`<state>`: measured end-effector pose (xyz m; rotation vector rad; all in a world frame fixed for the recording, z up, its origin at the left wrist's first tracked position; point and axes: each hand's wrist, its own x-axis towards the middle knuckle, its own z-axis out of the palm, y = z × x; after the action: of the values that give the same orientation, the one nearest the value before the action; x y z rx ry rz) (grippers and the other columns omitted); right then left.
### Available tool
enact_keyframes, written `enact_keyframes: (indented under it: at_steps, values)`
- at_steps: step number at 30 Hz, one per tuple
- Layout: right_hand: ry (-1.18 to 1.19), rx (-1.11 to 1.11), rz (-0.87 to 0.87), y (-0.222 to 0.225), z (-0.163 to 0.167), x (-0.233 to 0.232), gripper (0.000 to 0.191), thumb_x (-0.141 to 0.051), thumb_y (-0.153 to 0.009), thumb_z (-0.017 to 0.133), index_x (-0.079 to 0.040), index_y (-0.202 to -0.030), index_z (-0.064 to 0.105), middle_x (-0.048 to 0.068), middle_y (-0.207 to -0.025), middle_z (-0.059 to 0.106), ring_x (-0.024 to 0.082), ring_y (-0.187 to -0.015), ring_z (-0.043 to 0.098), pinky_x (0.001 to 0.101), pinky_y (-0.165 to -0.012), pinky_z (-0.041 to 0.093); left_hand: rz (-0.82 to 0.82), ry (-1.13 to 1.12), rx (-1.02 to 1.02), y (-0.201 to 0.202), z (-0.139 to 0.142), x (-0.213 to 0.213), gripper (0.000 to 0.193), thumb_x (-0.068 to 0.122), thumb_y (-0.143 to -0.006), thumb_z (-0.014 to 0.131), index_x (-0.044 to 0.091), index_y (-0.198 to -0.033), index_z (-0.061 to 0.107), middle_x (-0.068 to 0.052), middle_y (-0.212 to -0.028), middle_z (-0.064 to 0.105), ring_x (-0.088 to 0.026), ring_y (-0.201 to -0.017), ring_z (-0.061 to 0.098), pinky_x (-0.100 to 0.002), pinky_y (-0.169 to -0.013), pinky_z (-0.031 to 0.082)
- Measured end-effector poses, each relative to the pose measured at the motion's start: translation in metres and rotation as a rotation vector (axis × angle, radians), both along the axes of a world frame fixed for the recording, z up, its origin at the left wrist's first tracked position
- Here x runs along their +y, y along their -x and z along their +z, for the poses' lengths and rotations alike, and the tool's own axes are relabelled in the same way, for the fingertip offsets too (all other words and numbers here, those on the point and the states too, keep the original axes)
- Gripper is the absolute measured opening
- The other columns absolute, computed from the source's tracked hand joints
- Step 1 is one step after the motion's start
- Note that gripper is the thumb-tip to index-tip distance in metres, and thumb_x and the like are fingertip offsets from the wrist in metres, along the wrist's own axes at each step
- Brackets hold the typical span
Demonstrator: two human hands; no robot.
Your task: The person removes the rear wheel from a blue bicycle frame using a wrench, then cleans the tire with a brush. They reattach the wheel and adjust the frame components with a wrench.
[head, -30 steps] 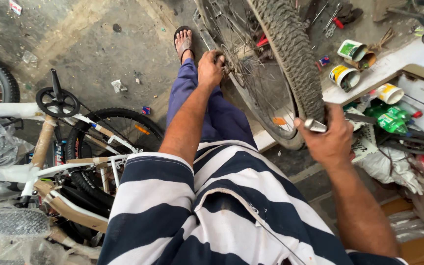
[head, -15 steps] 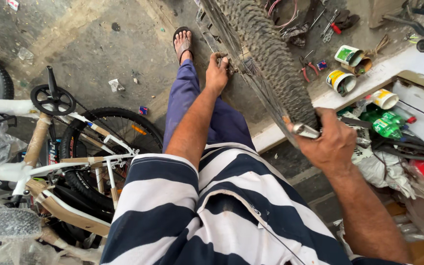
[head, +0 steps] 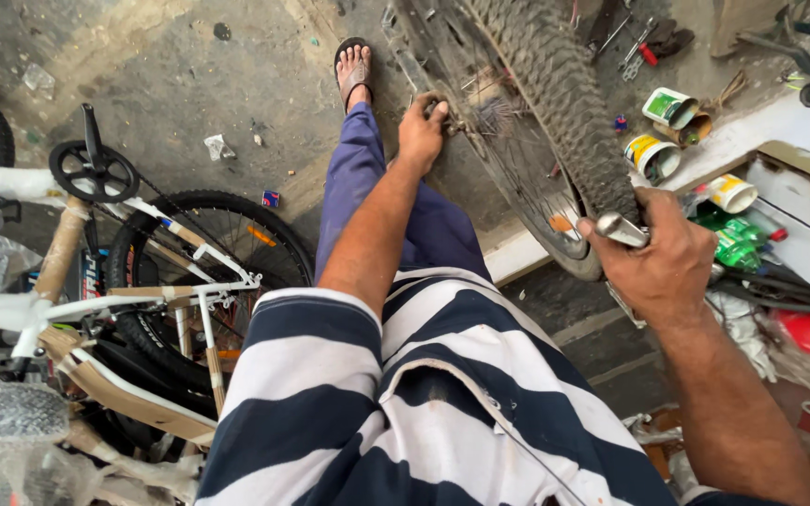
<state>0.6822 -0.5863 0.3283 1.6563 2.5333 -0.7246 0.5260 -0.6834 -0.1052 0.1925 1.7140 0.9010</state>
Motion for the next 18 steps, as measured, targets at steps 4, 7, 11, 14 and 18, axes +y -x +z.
enact_keyframes:
  at_steps: [4, 7, 11, 14, 18]
  values:
    - [0.004, 0.033, 0.048, 0.011, -0.001, -0.005, 0.054, -0.035, -0.083, 0.095, 0.002, -0.104, 0.062, 0.014, -0.083, 0.071, 0.025, -0.066, 0.071, 0.0374, -0.062, 0.057, 0.126, 0.218, 0.218, -0.015, 0.025, 0.001, 0.056, 0.03, -0.086, 0.084, -0.003, -0.12, 0.056, -0.018, -0.102, 0.071, -0.027, -0.09, 0.068, -0.04, -0.081, 0.054]
    - [0.071, 0.075, -0.018, 0.018, 0.0, -0.006, 0.05, -0.032, -0.09, 0.092, 0.001, -0.11, 0.061, 0.011, -0.083, 0.072, 0.024, -0.072, 0.073, 0.0364, -0.066, 0.057, 0.133, 0.164, -0.023, -0.018, 0.042, -0.009, 0.056, 0.027, -0.08, 0.086, -0.001, -0.119, 0.056, -0.017, -0.096, 0.075, -0.027, -0.087, 0.072, -0.039, -0.079, 0.056]
    - [0.104, 0.101, -0.015, 0.022, 0.0, -0.001, 0.05, -0.033, -0.088, 0.093, 0.0, -0.108, 0.061, 0.011, -0.085, 0.073, 0.023, -0.072, 0.074, 0.0349, -0.065, 0.057, 0.147, 0.065, 0.108, -0.011, 0.055, -0.02, 0.042, 0.019, -0.078, 0.086, -0.001, -0.109, 0.066, -0.015, -0.093, 0.078, -0.024, -0.083, 0.074, -0.036, -0.077, 0.058]
    - [0.124, 0.122, -0.013, 0.023, 0.002, 0.002, 0.052, -0.033, -0.087, 0.093, 0.001, -0.111, 0.062, 0.012, -0.087, 0.073, 0.023, -0.074, 0.075, 0.0346, -0.066, 0.058, -0.023, 0.026, 0.263, -0.004, 0.06, -0.022, 0.029, 0.018, -0.082, 0.086, 0.0, -0.1, 0.074, -0.013, -0.092, 0.079, -0.02, -0.083, 0.076, -0.033, -0.079, 0.058]
    - [0.069, 0.075, 0.021, 0.025, 0.004, 0.001, 0.052, -0.028, -0.084, 0.094, 0.003, -0.111, 0.064, 0.016, -0.088, 0.072, 0.027, -0.077, 0.074, 0.0377, -0.068, 0.058, -0.036, -0.067, 0.224, 0.002, 0.064, -0.023, 0.028, 0.018, -0.083, 0.083, 0.001, -0.103, 0.074, -0.012, -0.092, 0.08, -0.018, -0.083, 0.077, -0.031, -0.08, 0.059]
